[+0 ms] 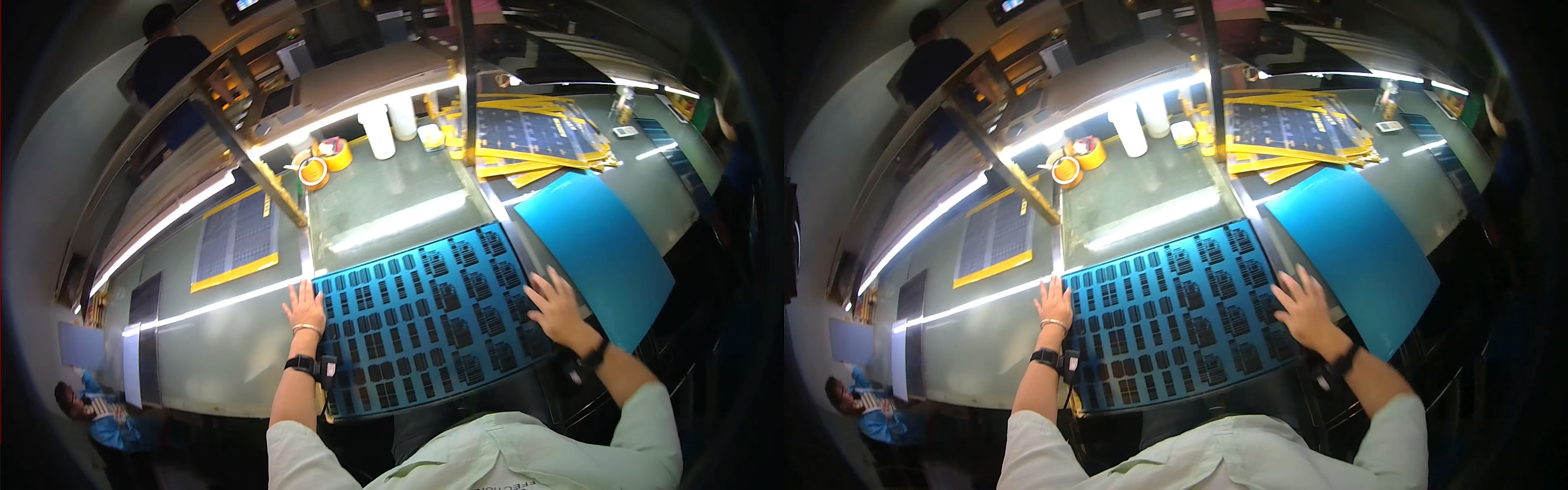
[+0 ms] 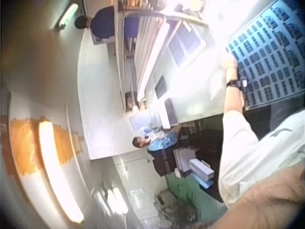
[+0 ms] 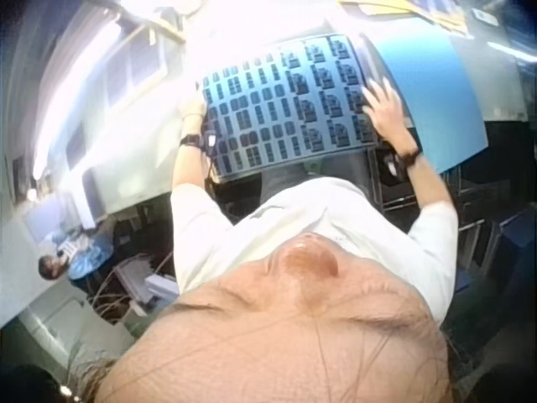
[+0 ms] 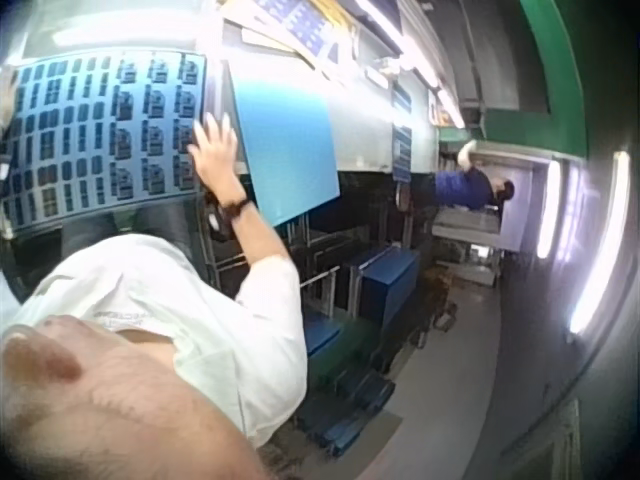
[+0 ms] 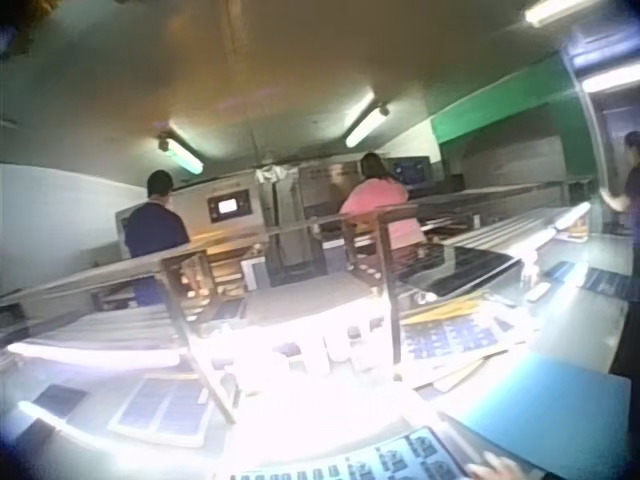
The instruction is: Sorting industrial sheets on a light table and placing them into vertical racks.
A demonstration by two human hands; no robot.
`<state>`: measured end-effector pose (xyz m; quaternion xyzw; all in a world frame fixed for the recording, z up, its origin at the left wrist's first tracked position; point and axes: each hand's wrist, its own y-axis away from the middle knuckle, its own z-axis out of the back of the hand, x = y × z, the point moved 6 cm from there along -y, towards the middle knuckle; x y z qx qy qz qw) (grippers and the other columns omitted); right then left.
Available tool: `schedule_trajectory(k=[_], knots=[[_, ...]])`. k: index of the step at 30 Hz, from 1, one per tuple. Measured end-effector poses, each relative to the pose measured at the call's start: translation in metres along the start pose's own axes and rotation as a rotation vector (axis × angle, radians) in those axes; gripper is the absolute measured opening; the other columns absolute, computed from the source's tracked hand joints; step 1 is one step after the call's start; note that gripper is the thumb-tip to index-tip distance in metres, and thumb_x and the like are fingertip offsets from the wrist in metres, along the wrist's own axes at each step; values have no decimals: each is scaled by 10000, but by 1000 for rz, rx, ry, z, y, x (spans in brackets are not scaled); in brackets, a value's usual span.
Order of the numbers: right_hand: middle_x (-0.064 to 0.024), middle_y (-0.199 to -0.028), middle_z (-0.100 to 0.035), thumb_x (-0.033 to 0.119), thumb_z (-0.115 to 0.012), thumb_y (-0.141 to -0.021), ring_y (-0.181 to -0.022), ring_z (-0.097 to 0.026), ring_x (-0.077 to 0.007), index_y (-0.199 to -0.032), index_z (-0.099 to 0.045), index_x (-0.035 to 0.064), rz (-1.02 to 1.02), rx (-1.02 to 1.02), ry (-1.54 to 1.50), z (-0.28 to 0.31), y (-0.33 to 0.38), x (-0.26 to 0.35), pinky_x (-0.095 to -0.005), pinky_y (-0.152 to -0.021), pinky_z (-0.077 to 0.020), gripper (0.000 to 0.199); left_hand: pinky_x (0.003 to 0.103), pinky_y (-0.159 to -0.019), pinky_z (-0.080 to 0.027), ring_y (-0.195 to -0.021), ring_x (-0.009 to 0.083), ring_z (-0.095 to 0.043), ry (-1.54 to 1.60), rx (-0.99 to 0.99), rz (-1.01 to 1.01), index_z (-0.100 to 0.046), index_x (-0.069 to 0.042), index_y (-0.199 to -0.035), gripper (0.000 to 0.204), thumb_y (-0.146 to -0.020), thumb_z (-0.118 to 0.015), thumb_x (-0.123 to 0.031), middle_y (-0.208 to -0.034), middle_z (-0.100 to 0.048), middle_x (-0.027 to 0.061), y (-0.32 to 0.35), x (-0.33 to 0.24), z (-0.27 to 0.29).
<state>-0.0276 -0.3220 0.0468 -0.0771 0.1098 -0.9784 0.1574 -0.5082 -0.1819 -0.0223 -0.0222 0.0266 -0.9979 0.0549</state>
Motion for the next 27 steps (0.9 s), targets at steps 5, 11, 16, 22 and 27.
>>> schedule_trajectory(k=[5,11,16,22,27], knots=[[-79,-1330,-385,308,-580,-795,-1269,-266,-349,-1202,-490,62,55,-30,100,-58,-89,-50,-507,-990,-282,484,603,-1026,-138,-1351,276,-133,100,59,-21,-297,-144,-1363,499,-913,-384,-344,-1441,-244,-17,-3,-14,-3],[-87,-1342,-377,349,-508,-847,-1267,-271,-345,-1238,-459,59,33,34,118,-84,-135,-58,-510,-994,-277,489,606,-1022,-140,-1357,284,-104,78,87,-8,-300,-143,-1362,491,-915,-392,-324,-1442,-243,-3,4,-9,1],[-90,-1374,-337,389,-445,-877,-1281,-249,-359,-1297,-390,68,14,147,156,-92,-142,-59,-532,-1024,-217,532,596,-1032,-108,-1365,271,-67,102,82,63,-259,-118,-1380,520,-921,-355,-341,-1464,-187,6,7,-11,-7],[-104,-1409,-286,393,-483,-855,-1299,-207,-380,-1304,-375,32,19,56,88,-63,-76,-51,-544,-1029,-188,586,579,-1044,-75,-1370,249,-43,36,100,129,-192,-108,-1405,556,-929,-286,-379,-1480,-128,8,6,-18,-9],[-117,-1402,-299,356,-571,-782,-1304,-206,-378,-1258,-428,-4,59,194,15,-6,56,-2,-539,-1033,-180,614,579,-1044,-77,-1370,248,-40,34,151,142,-177,-115,-1409,561,-931,-271,-393,-1481,-122,11,4,-23,-2]])
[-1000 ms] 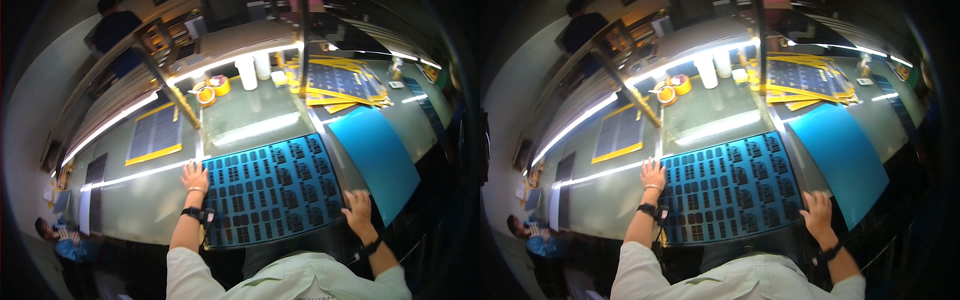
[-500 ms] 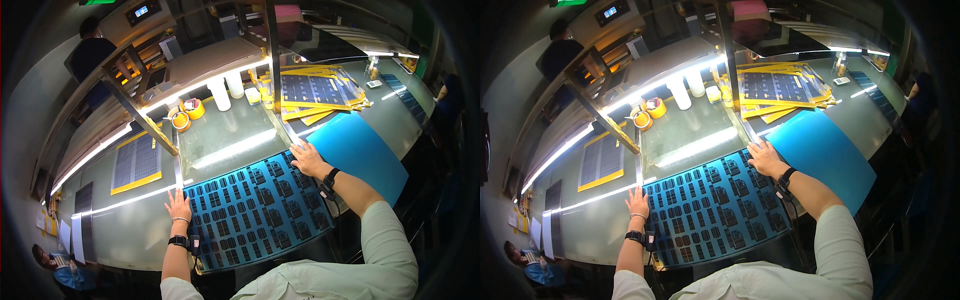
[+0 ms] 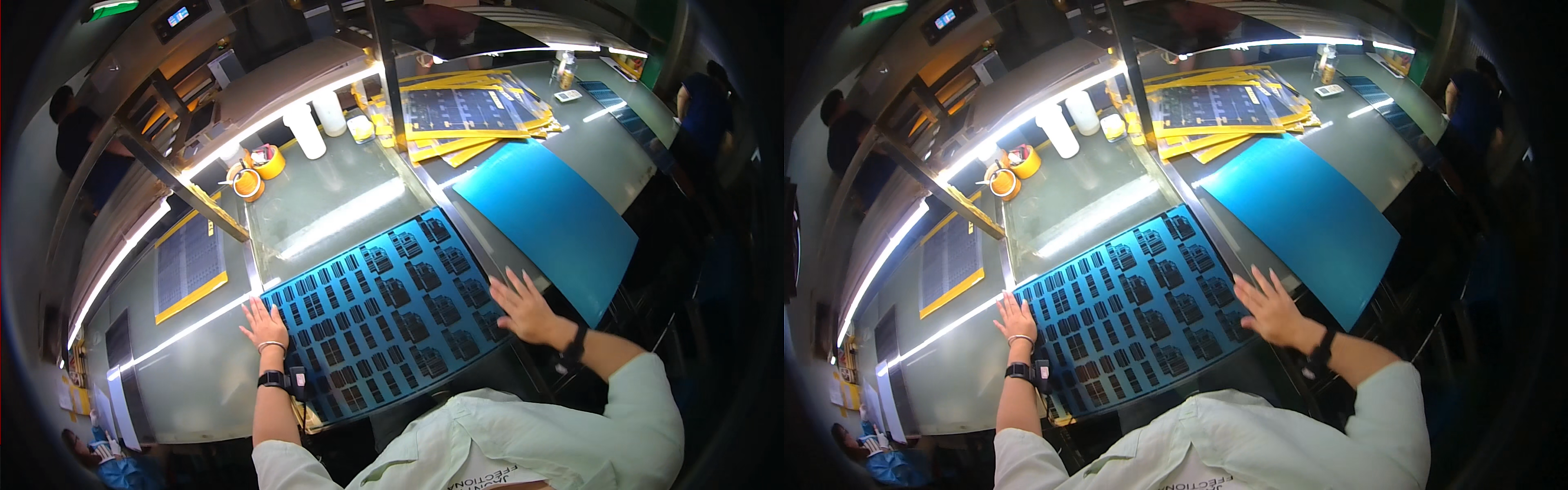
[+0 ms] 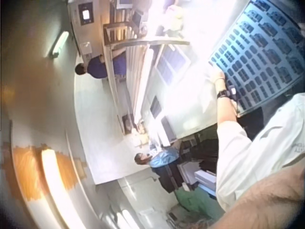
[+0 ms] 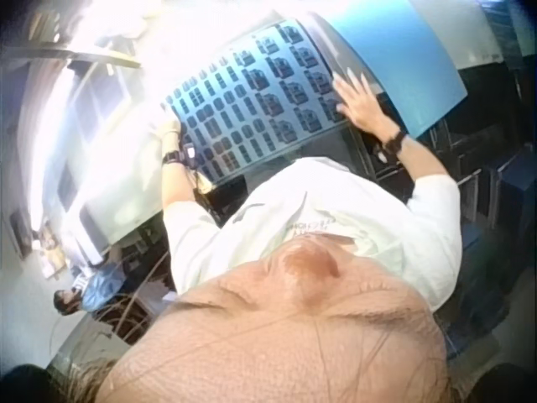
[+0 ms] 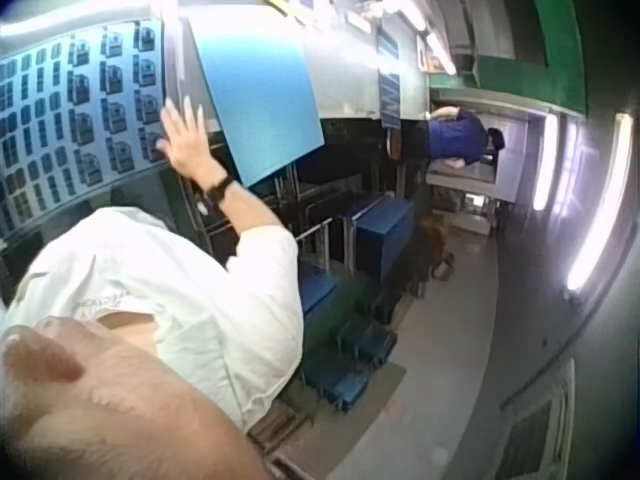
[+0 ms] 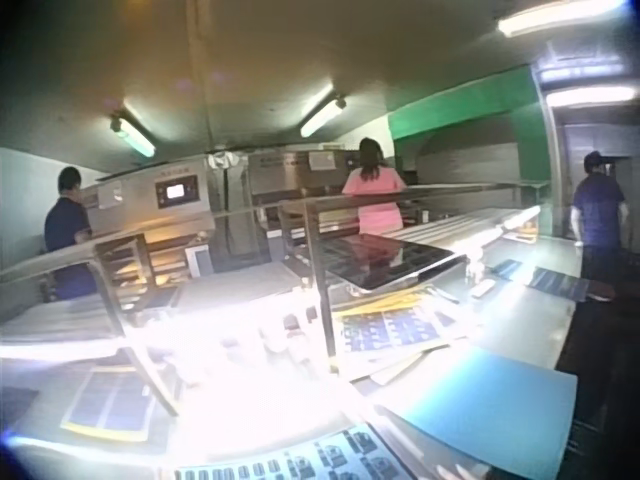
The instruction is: Sorting industrial sheets on a light table and placing them into vertical racks.
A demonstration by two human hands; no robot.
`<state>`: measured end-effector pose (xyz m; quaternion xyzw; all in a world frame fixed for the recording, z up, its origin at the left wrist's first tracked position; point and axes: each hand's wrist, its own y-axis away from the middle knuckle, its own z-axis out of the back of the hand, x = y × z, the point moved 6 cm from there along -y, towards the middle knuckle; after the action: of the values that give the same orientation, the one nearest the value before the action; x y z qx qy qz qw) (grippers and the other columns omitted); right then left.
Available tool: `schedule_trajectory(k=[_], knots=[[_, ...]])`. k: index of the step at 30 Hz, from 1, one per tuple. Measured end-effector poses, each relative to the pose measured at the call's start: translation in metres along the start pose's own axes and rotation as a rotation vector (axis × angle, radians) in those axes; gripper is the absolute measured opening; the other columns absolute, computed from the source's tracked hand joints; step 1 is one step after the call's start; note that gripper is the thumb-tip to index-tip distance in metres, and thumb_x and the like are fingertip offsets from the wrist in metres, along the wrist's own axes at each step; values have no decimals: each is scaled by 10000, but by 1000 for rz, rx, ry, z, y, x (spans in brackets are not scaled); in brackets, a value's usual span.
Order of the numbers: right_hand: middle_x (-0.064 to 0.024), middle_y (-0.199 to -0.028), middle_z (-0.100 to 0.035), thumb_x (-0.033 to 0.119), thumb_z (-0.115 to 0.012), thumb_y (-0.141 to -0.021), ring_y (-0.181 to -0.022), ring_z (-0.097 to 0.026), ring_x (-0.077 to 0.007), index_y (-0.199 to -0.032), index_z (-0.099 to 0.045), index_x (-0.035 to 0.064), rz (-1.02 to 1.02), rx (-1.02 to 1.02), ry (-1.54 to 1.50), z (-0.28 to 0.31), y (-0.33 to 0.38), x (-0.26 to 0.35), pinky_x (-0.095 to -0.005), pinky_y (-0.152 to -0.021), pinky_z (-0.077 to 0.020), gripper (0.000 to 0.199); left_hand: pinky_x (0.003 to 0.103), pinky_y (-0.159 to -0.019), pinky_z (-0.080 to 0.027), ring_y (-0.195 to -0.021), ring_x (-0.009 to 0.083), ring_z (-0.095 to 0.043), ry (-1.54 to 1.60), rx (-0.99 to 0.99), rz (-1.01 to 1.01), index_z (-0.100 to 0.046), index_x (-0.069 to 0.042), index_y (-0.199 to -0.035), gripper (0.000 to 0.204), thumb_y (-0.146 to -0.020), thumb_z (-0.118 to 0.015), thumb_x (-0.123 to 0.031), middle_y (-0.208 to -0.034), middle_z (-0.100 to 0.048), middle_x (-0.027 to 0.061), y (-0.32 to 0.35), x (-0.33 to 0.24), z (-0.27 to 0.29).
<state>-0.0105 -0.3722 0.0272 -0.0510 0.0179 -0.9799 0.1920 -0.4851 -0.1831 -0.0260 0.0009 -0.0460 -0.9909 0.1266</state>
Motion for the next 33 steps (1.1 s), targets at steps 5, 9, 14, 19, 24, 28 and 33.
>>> schedule_trajectory(k=[5,9,14,19,24,28,33], knots=[[-110,-1330,-400,327,-590,-781,-1250,-308,-330,-1145,-547,21,-174,-81,-161,8,72,21,-480,-1003,-258,477,588,-1038,-80,-1370,253,-28,-65,29,3,-145,-77,-1409,634,-922,-266,-464,-1484,-94,44,16,19,4],[-80,-990,-601,210,-586,-831,-936,-552,-212,-1040,-591,15,-530,-201,-782,-37,85,-19,-332,-800,-431,286,590,-1032,-103,-1368,278,-35,-73,-50,-177,-155,-45,-1401,674,-907,-315,-474,-1482,-92,81,96,39,-12],[-76,-874,-623,135,-534,-871,-782,-612,-162,-972,-570,-9,-815,100,-1871,-86,63,-13,-277,-727,-492,180,579,-1013,-179,-1337,376,-117,73,-252,82,-258,-63,-1373,701,-838,-518,-434,-1441,-189,166,248,95,-21],[-139,-968,-605,95,-526,-856,-811,-625,-219,-1071,-500,-23,-731,292,-1944,-81,60,-9,-316,-722,-520,246,345,-751,-426,-860,239,-533,671,-316,481,-580,5,-897,438,-801,-620,-420,-914,-548,111,277,127,-51],[-131,-1004,-603,120,-589,-811,-864,-620,-234,-1199,-427,-6,-747,531,-1956,-62,41,3,-383,-754,-524,439,271,-586,-448,-659,131,-579,1494,-4,660,-588,-62,-838,274,-866,-566,-334,-754,-600,21,247,123,-68],[-79,-1018,-606,92,-621,-792,-841,-590,-155,-1124,-524,-32,-324,366,-1674,-21,33,1,-289,-782,-471,367,235,-510,-447,-592,120,-586,1729,102,585,-589,-69,-820,212,-883,-542,-266,-676,-607,11,236,114,-74],[-8,-942,-613,39,-626,-796,-856,-527,-104,-1041,-584,-39,-158,248,-1417,49,67,-5,-261,-774,-430,260,251,-514,-476,-595,144,-594,1633,-17,323,-573,-14,-799,282,-899,-520,-272,-704,-615,71,236,98,-52]])
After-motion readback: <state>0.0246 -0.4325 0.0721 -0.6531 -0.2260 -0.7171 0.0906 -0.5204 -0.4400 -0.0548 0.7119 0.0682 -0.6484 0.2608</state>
